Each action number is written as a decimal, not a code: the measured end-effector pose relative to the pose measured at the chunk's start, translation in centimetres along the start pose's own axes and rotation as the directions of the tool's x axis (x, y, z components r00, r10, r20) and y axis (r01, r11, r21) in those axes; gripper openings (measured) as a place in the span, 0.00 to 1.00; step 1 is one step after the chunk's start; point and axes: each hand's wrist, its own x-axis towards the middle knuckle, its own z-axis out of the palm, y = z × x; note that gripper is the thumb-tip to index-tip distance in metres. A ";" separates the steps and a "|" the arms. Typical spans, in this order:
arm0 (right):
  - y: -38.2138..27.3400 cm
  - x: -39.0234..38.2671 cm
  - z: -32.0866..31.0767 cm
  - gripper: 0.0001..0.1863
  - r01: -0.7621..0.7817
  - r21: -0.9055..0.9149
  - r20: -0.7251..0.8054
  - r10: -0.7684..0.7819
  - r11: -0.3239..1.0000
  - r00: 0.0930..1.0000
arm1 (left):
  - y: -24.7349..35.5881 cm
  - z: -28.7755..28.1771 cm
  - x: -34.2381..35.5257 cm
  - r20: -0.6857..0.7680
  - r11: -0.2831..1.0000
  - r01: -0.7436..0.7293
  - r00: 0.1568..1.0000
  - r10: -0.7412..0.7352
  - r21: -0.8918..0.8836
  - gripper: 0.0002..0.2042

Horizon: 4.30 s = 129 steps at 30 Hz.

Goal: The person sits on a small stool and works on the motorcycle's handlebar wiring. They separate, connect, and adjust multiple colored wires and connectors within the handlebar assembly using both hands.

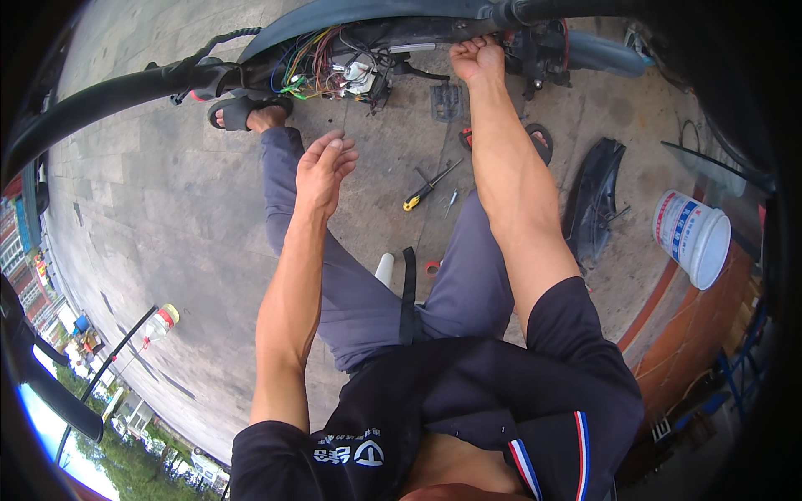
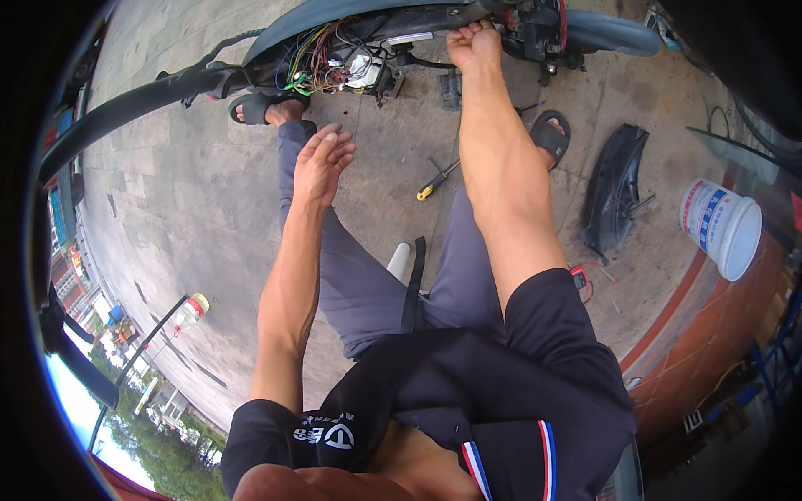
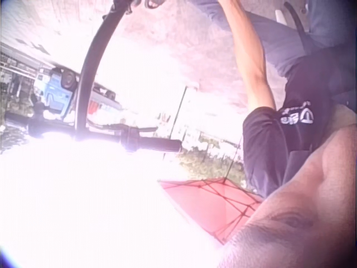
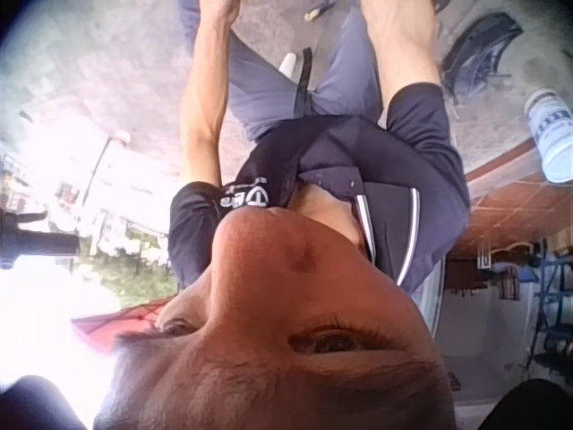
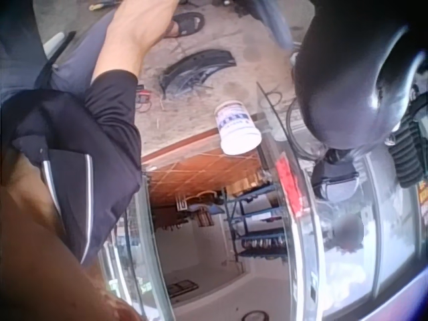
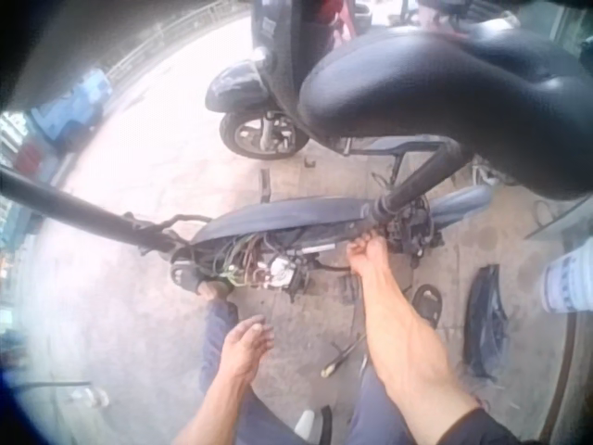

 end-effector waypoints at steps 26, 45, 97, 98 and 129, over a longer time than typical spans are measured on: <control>-1.0 4.5 -3.7 0.14 -0.021 -0.110 -0.055 0.015 0.994 0.998 | 1.9 9.3 12.3 -0.087 0.518 0.014 0.982 -0.170 -0.855 0.12; -3.3 4.6 -4.5 0.19 -0.146 -0.361 -0.078 0.126 0.921 0.989 | -0.2 9.5 13.4 -0.056 0.646 0.036 0.991 -0.122 -0.762 0.01; -1.0 0.9 -0.5 0.17 -0.053 -0.203 -0.056 0.042 0.978 0.998 | 4.7 19.3 18.7 0.152 0.261 -0.388 0.766 0.624 0.884 0.14; -0.9 0.9 -0.5 0.17 -0.049 -0.182 -0.078 0.035 0.982 0.996 | 4.7 19.0 18.7 0.115 0.291 -0.365 0.773 0.624 0.884 0.14; -1.6 -0.7 -0.3 0.14 -0.118 -0.228 -0.017 0.118 0.966 0.993 | -4.3 5.4 -0.4 0.318 0.759 -0.282 0.942 0.103 0.587 0.14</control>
